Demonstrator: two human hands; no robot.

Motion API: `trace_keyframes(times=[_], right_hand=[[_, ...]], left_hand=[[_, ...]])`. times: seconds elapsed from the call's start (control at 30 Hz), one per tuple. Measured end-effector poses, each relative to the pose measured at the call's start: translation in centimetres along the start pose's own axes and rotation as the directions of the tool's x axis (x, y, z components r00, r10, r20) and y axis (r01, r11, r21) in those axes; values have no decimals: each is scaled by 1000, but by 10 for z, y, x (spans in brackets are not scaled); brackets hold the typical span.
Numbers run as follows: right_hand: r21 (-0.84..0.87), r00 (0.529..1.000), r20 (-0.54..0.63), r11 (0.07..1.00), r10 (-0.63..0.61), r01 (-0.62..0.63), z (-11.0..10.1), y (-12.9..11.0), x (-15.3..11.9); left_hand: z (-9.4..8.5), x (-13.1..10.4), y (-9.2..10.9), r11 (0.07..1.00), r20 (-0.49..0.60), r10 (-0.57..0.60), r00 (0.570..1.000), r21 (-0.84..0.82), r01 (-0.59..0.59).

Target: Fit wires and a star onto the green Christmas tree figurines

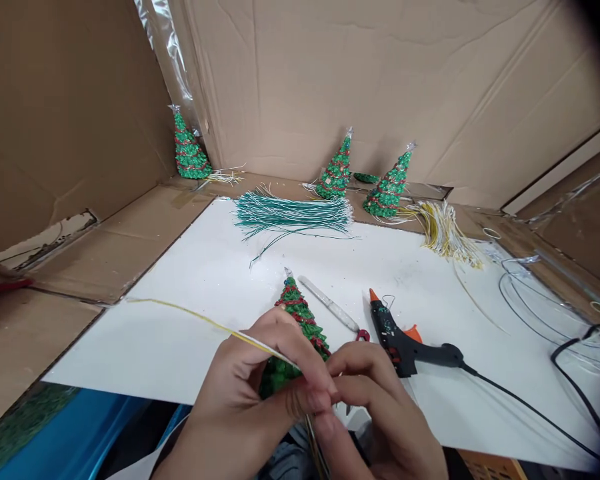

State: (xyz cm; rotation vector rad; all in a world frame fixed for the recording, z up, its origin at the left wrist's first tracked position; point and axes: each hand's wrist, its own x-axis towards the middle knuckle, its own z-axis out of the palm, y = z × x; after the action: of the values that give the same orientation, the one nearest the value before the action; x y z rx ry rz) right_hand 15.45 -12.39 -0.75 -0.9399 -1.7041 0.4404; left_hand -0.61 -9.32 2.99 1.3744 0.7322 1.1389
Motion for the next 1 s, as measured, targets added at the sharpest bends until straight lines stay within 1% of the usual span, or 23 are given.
trace_keyframes(times=[0.07,0.17,0.23,0.33,0.37,0.43,0.5,0.53,0.6,0.73,0.83,1.0], right_hand=[[28,999,-17,999,33,-32,6,-4,-1],[92,999,41,995,20,-24,7,-5,0],[107,997,61,993,39,-45,5,-4,0],[80,996,19,993,85,-87,4,-1,-1],[77,995,-6,992,99,-98,5,-1,-2],[84,985,-74,985,154,-148,6,0,-5],[97,963,-139,971,230,-218,7,1,-8],[98,955,-154,966,254,-241,6,2,-9],[83,952,-158,964,263,-252,3,5,-10],[31,960,-140,971,240,-238,-4,12,-10],[35,959,-138,969,248,-245,-5,12,-12],[99,918,-233,947,320,-305,-1,8,-12]], left_hand=[[0,-2,-2,999,-7,-44,999,27,44],[-2,-3,-3,992,-11,-123,992,-3,123],[-2,-2,-2,988,-31,-153,988,-16,153],[-4,3,-1,984,-100,-165,981,53,171],[-5,5,-1,981,-134,-148,980,104,162],[-9,9,-2,962,-211,-75,975,241,126],[-12,12,-4,919,-269,2,963,380,105],[-14,13,-5,897,-283,27,959,430,102],[-14,15,-6,869,-278,43,960,485,101],[-11,16,-4,843,-257,62,965,530,87],[-10,16,-2,820,-231,68,971,567,77],[-11,16,-1,782,-199,115,973,622,35]])
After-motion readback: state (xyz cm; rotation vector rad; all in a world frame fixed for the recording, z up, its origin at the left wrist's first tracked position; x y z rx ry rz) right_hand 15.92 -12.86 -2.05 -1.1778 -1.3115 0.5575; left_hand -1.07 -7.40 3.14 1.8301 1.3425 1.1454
